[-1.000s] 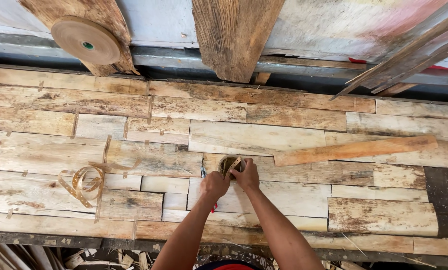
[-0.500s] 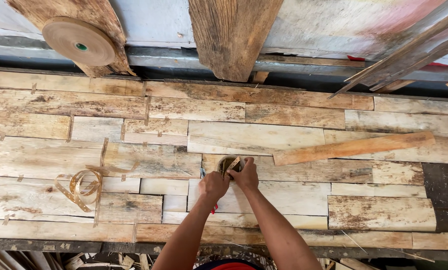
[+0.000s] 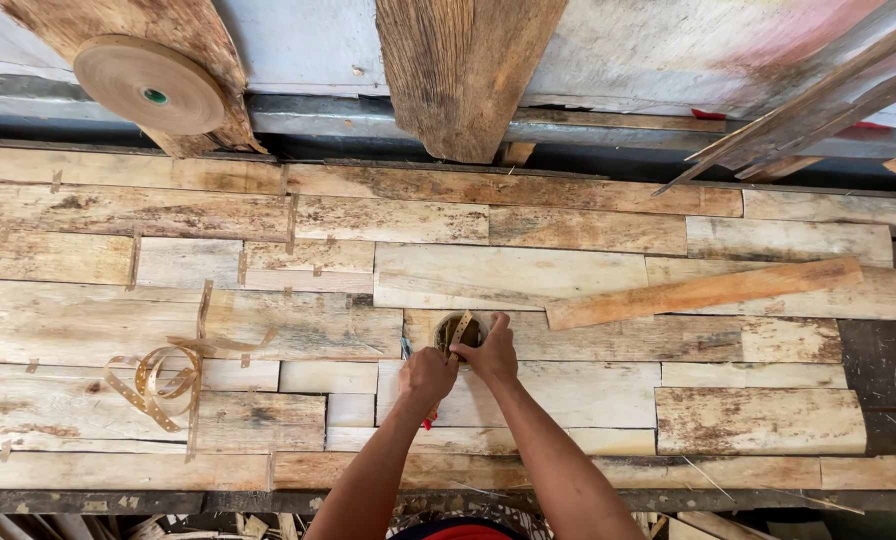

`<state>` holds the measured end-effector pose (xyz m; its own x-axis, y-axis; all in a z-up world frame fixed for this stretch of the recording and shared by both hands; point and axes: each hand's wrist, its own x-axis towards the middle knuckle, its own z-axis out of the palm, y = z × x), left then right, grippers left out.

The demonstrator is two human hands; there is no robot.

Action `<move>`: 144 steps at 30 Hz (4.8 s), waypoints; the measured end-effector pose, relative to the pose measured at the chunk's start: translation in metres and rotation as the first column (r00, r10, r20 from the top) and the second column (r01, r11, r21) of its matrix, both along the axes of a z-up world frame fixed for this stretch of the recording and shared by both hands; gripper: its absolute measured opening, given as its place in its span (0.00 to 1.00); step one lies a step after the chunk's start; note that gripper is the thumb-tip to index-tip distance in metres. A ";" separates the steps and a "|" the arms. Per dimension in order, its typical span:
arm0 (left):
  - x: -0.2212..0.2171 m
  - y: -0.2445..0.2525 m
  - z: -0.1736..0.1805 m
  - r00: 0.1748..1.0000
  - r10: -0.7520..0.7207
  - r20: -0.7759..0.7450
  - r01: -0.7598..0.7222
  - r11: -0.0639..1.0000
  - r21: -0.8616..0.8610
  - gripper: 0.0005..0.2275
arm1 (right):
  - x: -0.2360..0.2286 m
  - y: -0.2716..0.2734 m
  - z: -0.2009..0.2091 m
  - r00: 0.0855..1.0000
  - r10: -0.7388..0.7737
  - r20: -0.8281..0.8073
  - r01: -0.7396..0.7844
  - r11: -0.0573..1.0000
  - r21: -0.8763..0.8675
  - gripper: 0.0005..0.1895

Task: Cutting and fitting thin strips of wood into a panel frame to create a decorative or functional surface.

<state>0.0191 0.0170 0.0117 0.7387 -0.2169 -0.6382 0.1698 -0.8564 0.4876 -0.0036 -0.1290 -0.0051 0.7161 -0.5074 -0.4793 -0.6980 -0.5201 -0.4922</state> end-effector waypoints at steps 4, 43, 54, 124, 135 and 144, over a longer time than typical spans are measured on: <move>-0.001 0.002 0.007 0.999 -0.028 -0.017 0.029 0.999 0.022 0.18 | 0.002 0.002 0.000 1.000 -0.003 -0.018 0.002 1.000 -0.017 0.60; -0.013 0.010 -0.024 0.994 -0.034 0.106 0.047 0.991 -0.126 0.17 | 0.012 0.001 -0.014 0.998 -0.057 0.009 0.058 0.995 -0.077 0.52; -0.039 0.053 -0.027 0.995 0.101 0.001 -0.094 0.930 -0.356 0.19 | 0.015 -0.009 -0.028 0.998 0.035 -0.055 -0.039 0.998 -0.059 0.46; -0.070 0.076 0.046 0.908 0.346 -0.237 -0.402 0.562 -0.723 0.11 | 0.031 0.017 -0.039 0.965 -0.261 -0.033 0.176 0.550 0.816 0.16; -0.084 0.038 0.021 0.948 0.246 -0.202 -0.312 0.585 -0.749 0.10 | 0.021 -0.032 -0.049 0.971 -0.193 -0.143 0.219 0.464 0.859 0.09; -0.077 0.015 0.032 0.944 0.239 -0.226 -0.329 0.650 -0.685 0.11 | 0.019 -0.074 -0.082 0.950 -0.296 -0.103 0.236 0.459 0.856 0.09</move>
